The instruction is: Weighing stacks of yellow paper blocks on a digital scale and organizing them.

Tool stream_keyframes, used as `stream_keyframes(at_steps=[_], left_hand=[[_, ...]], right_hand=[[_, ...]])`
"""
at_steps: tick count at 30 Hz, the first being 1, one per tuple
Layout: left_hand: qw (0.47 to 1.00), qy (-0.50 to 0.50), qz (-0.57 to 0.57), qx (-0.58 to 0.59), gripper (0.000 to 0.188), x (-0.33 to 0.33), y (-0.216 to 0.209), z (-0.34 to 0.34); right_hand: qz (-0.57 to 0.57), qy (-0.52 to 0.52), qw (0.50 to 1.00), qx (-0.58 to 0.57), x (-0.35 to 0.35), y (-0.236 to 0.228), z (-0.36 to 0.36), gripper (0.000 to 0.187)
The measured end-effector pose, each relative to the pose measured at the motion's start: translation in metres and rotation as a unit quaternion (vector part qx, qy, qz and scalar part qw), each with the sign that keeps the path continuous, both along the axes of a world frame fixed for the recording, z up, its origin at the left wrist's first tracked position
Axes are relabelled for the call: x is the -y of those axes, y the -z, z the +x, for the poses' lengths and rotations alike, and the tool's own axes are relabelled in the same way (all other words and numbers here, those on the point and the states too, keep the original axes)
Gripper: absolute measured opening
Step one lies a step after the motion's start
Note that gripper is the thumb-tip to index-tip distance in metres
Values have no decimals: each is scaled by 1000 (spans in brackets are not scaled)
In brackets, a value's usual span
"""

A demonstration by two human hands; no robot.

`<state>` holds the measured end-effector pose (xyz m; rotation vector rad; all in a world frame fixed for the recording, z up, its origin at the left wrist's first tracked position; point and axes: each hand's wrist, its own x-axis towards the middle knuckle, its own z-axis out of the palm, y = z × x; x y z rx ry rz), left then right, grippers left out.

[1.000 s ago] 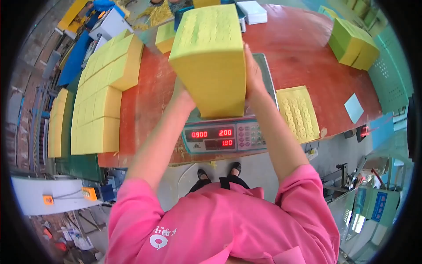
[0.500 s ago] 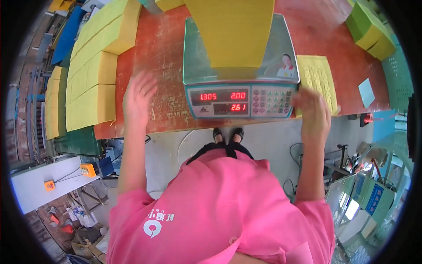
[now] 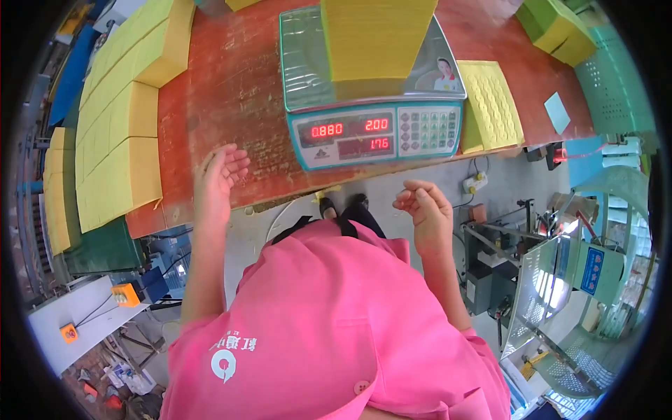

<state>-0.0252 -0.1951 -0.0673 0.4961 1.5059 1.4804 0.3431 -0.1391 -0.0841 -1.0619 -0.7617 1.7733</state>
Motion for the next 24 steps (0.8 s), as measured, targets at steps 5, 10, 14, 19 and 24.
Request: stream_keyframes(at_steps=[5, 10, 14, 19, 24], left_hand=[[1000, 25, 3, 18, 33, 2, 8, -10], [999, 40, -12, 32, 31, -7, 3, -5], [996, 82, 18, 32, 30, -22, -10, 9], [974, 218, 55, -13, 26, -44, -36, 61], [872, 439, 108, -188, 13, -82, -61, 153]], right_hand=[[-42, 15, 999, 6, 22, 9, -11, 21], [-52, 4, 999, 5, 29, 8, -27, 20], [-53, -9, 998, 20, 29, 2, -28, 20], [-51, -42, 997, 26, 27, 7, -29, 20], [-44, -66, 997, 0, 25, 1, -22, 20]])
